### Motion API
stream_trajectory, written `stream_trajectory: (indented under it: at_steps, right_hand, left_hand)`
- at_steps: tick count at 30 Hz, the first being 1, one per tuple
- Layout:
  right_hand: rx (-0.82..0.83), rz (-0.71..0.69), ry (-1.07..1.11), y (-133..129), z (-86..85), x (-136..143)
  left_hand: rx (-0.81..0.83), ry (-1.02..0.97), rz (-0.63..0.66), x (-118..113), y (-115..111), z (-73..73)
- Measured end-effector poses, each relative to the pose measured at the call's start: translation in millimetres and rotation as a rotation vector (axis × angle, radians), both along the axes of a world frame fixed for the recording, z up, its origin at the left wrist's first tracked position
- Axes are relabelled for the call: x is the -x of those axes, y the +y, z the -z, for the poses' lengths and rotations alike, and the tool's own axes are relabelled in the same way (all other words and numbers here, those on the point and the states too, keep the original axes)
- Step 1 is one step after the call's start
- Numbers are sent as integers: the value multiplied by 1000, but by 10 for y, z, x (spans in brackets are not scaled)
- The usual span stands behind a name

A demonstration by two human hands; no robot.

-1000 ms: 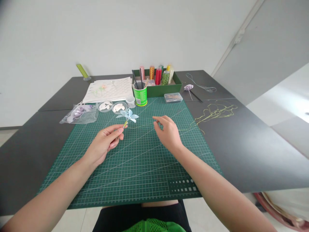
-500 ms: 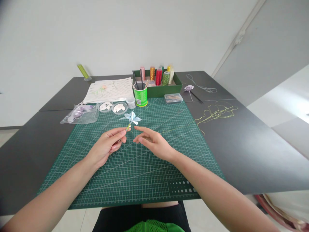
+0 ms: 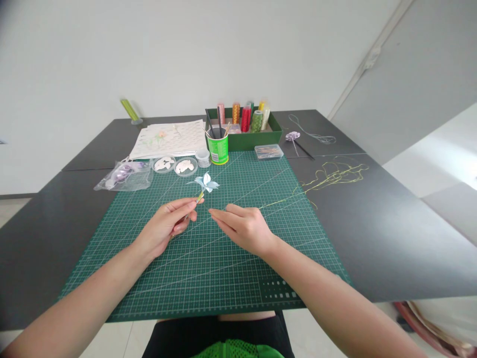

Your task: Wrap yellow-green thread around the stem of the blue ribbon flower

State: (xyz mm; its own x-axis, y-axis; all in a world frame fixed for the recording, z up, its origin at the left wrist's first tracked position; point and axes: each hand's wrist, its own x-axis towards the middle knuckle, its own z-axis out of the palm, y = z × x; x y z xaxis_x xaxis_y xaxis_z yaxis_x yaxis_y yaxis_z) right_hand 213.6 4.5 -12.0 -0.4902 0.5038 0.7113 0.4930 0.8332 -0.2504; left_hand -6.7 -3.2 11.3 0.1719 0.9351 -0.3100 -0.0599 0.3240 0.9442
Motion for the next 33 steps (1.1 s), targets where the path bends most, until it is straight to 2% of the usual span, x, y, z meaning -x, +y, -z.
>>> stream_trajectory:
  at_steps: [7, 14, 22, 27, 33]
  right_hand:
    - [-166, 37, -40, -25, -52, -20]
    - [-207, -4, -31, -39, -31, -57]
    - [-179, -12, -44, -14, -45, -50]
    - [-140, -14, -67, 2, -23, -54]
    - [-43, -46, 2, 33, -8, -46]
  left_hand:
    - [-45, 102, 29, -13, 4, 21]
    - [-104, 218, 98, -41, 1, 87]
    - [-125, 461, 357, -57, -15, 126]
    - [-95, 439, 476, -49, -42, 170]
    - [-76, 406, 554, -38, -62, 189]
